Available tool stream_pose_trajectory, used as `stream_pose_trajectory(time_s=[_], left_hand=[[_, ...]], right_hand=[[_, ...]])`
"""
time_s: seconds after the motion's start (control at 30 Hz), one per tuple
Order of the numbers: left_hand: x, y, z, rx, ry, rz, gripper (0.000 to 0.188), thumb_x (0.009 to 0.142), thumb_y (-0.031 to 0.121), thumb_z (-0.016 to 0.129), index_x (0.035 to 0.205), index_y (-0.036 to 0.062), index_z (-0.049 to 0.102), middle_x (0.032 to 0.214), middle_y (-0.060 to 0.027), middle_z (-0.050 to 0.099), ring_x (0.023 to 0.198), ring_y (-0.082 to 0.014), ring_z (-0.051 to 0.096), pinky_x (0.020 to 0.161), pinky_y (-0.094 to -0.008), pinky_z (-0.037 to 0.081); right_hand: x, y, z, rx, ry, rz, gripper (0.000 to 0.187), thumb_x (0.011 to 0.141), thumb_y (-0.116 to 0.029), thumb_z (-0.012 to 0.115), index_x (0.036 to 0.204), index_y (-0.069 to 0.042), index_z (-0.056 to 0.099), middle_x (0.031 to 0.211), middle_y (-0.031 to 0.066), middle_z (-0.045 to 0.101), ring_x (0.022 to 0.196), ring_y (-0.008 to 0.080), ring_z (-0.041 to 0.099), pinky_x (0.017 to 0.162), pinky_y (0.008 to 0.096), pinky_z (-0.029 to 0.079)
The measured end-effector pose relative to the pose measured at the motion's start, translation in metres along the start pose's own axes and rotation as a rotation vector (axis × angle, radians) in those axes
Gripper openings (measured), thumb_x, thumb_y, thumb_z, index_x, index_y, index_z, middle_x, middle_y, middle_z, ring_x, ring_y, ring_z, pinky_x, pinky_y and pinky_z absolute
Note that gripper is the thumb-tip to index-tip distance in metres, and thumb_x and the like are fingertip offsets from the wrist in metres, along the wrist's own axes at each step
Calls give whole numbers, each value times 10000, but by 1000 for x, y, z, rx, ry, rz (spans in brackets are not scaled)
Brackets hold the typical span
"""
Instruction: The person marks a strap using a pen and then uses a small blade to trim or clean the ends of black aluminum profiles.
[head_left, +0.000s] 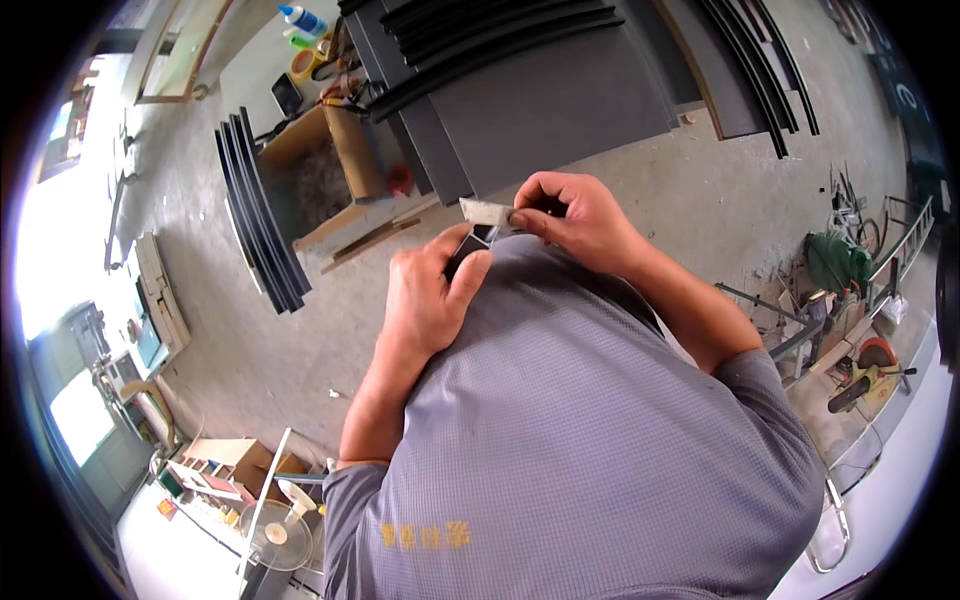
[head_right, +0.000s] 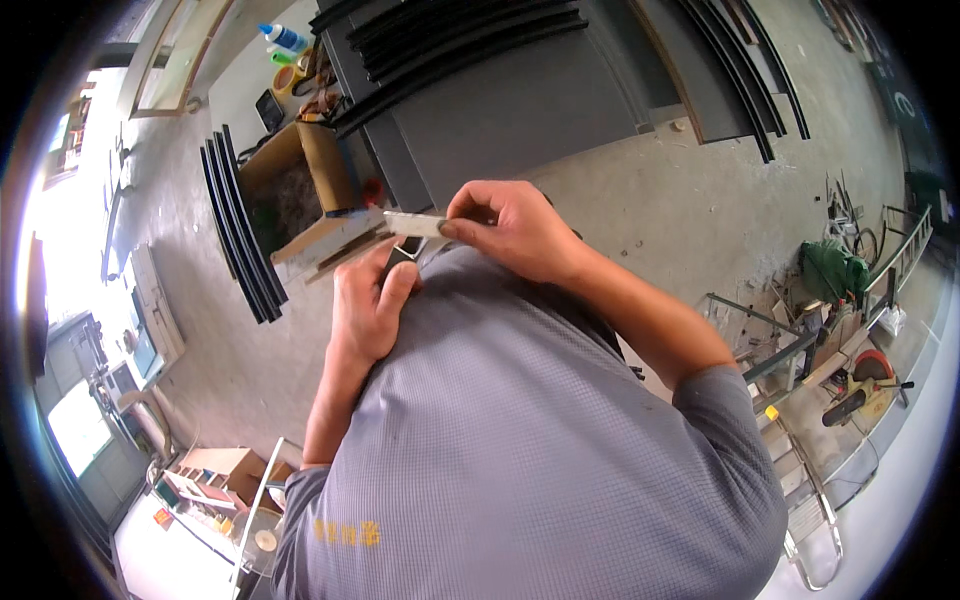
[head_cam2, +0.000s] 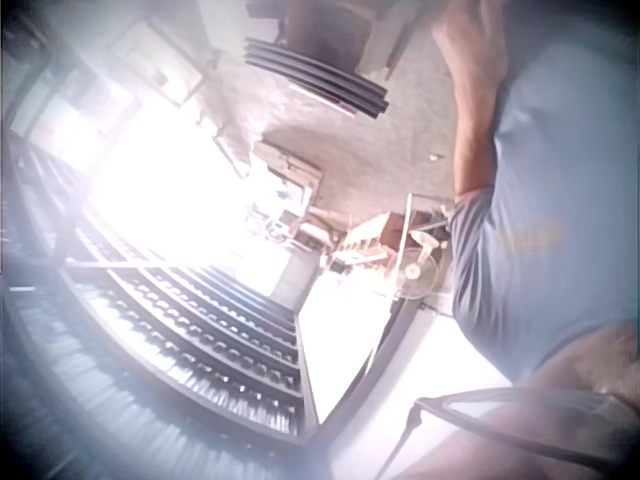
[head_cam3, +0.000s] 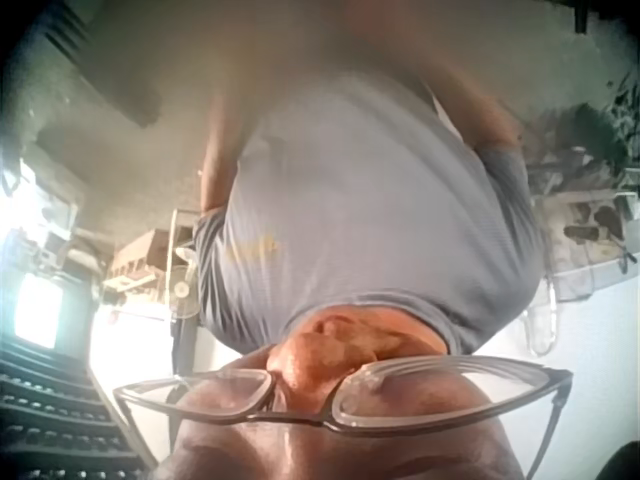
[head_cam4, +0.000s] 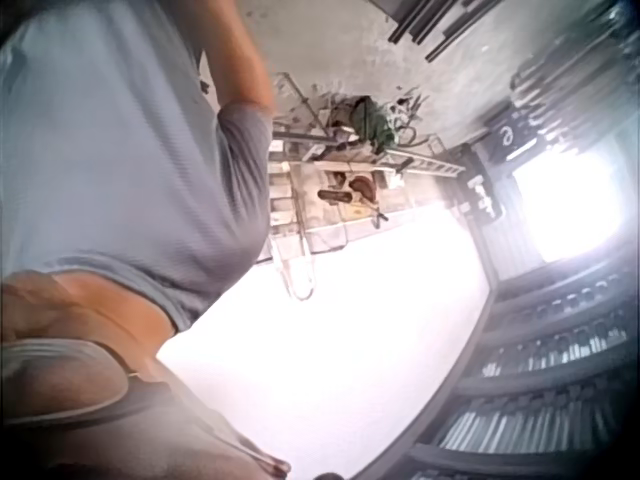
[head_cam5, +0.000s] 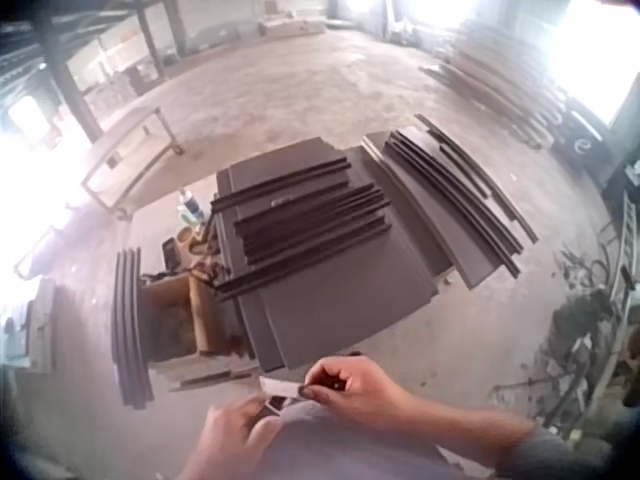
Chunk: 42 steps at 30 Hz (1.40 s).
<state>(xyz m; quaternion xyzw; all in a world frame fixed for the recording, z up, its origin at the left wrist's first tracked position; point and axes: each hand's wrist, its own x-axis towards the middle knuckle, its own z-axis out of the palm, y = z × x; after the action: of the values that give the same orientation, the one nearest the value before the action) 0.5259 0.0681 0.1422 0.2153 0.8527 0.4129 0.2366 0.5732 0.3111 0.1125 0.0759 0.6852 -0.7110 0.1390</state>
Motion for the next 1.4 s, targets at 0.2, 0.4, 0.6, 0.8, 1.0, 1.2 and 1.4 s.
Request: stream_pose_trajectory(time_s=[0.2, 0.4, 0.6, 0.8, 1.0, 1.2, 1.4], left_hand=[[-4, 1, 1, -17, 33, 32, 465, 1004, 390, 683, 1207, -26, 731, 706, -190, 651, 658, -376, 676, 677, -407, 543], [1, 6, -3, -31, 25, 19, 448, 998, 376, 692, 1210, -17, 729, 747, -183, 689, 688, -375, 698, 695, -412, 554], [-3, 5, 2, -9, 50, 29, 432, 991, 369, 699, 1197, -9, 730, 772, -184, 711, 727, -381, 719, 711, -410, 564], [2, 9, -1, 43, 20, 50, 450, 979, 369, 715, 1219, -11, 719, 792, -189, 724, 745, -372, 735, 716, -405, 569], [-6, 3, -3, 104, -49, -33, 452, 970, 367, 731, 1220, -9, 716, 860, -203, 742, 772, -400, 727, 725, -410, 571], [-9, 7, 0, -31, 46, 47, 460, 971, 375, 730, 1216, -13, 718, 872, -222, 740, 800, -418, 730, 733, -424, 571], [-6, 3, 0, 26, 40, 64, 491, 962, 407, 729, 1223, -8, 715, 844, -215, 737, 788, -411, 738, 740, -430, 576]], right_hand=[[-4, 4, 3, 94, 14, -42, 164, 1013, -137, 763, 1043, 19, 722, 896, 42, 727, 852, 83, 634, 781, 272, 536], [-4, -1, 2, 75, 53, -51, 159, 998, -127, 771, 1032, 19, 720, 903, 66, 736, 842, 105, 647, 781, 289, 540], [4, 9, -3, -174, 131, -97, 166, 1011, -137, 766, 1032, 20, 717, 900, 47, 728, 829, 85, 637, 767, 284, 545], [4, 3, 7, -45, 66, -127, 94, 1028, -89, 741, 1023, -4, 701, 848, -22, 660, 771, 47, 570, 698, 239, 483], [-10, -15, 9, 129, -26, 11, 179, 1010, -143, 774, 1034, 25, 717, 876, 24, 693, 851, 71, 614, 768, 280, 530], [9, 3, -6, -193, 111, -59, 120, 994, -80, 763, 1031, 15, 700, 891, 54, 722, 839, 108, 656, 772, 298, 549], [7, -10, 7, -89, 75, -324, 122, 956, 52, 734, 1051, -12, 695, 985, 59, 669, 893, 146, 648, 798, 294, 543]])
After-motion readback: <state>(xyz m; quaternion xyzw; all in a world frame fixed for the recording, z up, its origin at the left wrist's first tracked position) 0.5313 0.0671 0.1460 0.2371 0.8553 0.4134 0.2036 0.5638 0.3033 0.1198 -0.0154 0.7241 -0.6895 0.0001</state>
